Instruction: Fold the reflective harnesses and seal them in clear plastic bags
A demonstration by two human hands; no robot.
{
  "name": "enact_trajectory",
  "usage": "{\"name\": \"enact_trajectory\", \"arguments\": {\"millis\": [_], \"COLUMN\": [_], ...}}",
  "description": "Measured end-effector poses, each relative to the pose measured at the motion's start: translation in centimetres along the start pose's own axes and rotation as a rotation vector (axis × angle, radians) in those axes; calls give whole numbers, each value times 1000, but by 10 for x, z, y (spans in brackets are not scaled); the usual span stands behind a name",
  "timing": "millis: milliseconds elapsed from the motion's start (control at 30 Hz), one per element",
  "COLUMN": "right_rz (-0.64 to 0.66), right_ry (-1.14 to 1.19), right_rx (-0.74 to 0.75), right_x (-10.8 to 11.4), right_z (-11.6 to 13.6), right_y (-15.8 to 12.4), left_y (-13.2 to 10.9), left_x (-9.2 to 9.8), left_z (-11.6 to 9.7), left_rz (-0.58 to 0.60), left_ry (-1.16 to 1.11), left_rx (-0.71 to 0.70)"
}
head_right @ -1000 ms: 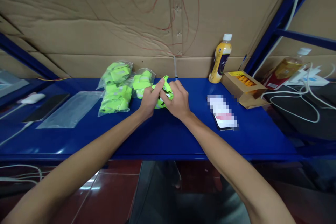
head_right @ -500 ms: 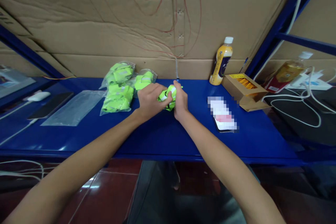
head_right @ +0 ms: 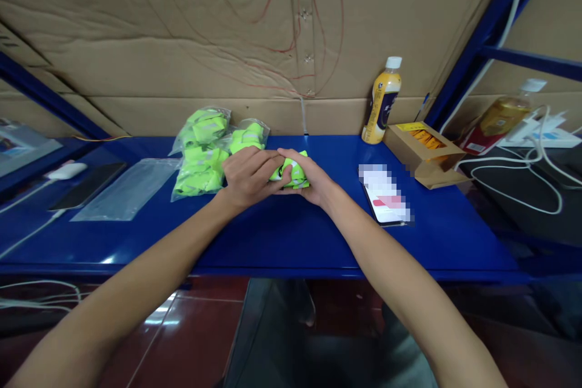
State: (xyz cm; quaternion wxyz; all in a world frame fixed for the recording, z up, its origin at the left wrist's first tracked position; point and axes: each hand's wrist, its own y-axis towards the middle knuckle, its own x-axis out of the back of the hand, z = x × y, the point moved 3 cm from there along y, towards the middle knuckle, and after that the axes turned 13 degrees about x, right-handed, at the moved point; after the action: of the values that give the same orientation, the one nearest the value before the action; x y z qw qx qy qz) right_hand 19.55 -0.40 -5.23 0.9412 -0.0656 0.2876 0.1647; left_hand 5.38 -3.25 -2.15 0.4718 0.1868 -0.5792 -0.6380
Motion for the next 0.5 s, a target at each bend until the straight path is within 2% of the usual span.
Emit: {"name": "enact_trajectory", "arguments": {"millis": [100,200,333,433,500], "right_rz": [-47,-162,-294,-347,-355], "right_ry": [-13,-62,-129,-200,-328], "right_rx": [-27,67,275,478,642], "right_x": [-1,-5,-9,-7,-4], "right_z": [1,2,0,-1,1], "right_y": [-1,-3,-3,-1,-2], "left_y": [-1,0,3,3,1], "left_x": [-2,-3,-9,-18,-24], "left_z": [3,5,5,9,14], "left_rz": [26,49,111,172,229], "left_ry": [-14,-93,-299,-384,-433], "left_rx": [60,232,545,760,889]}}
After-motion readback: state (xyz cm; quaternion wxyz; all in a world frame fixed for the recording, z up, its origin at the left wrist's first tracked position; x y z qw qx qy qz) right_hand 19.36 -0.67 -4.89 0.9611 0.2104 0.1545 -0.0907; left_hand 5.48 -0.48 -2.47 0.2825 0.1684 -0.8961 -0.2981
